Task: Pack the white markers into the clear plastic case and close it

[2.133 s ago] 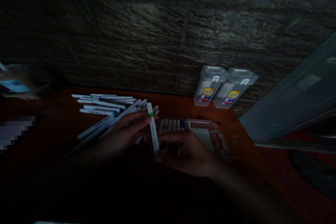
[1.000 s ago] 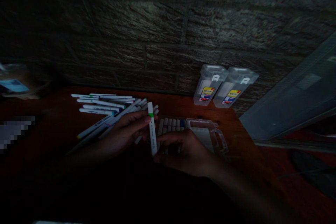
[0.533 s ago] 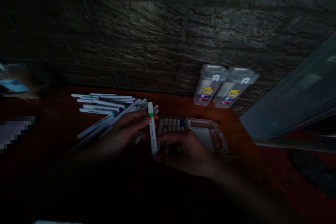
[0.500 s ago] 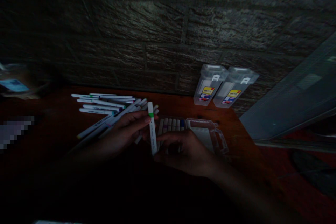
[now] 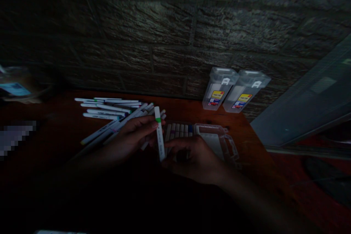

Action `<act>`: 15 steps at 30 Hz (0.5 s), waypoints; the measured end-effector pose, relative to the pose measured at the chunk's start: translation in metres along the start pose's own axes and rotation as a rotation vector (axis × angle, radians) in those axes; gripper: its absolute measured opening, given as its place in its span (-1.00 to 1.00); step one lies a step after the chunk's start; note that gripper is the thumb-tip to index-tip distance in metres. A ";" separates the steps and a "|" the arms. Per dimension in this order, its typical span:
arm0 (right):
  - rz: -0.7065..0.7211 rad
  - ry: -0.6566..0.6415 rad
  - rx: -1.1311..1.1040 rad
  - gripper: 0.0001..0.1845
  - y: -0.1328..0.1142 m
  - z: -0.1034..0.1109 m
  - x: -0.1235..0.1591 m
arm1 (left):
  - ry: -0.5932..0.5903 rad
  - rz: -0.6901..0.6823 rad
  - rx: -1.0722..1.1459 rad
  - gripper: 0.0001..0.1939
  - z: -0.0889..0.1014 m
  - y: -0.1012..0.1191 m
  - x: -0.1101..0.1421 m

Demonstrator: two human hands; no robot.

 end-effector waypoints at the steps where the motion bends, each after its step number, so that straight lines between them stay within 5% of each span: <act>1: -0.007 -0.001 -0.003 -0.84 0.000 0.000 0.000 | -0.002 -0.002 0.001 -0.74 0.000 0.000 0.000; 10: 0.012 0.007 -0.016 -0.82 0.003 -0.002 -0.002 | -0.011 -0.007 -0.032 -0.73 0.001 0.000 -0.001; 15: 0.033 0.033 -0.031 -0.65 0.006 -0.003 -0.002 | -0.023 -0.051 -0.074 -0.81 -0.001 0.006 0.002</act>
Point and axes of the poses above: each hand's wrist, its own x-axis away from the middle knuckle, its own z-axis out of the back of the hand, y = z × x, the point moved 1 cm from there along -x, towards the middle knuckle, and after that the axes turned 9 degrees about y, right-handed, at the moved point
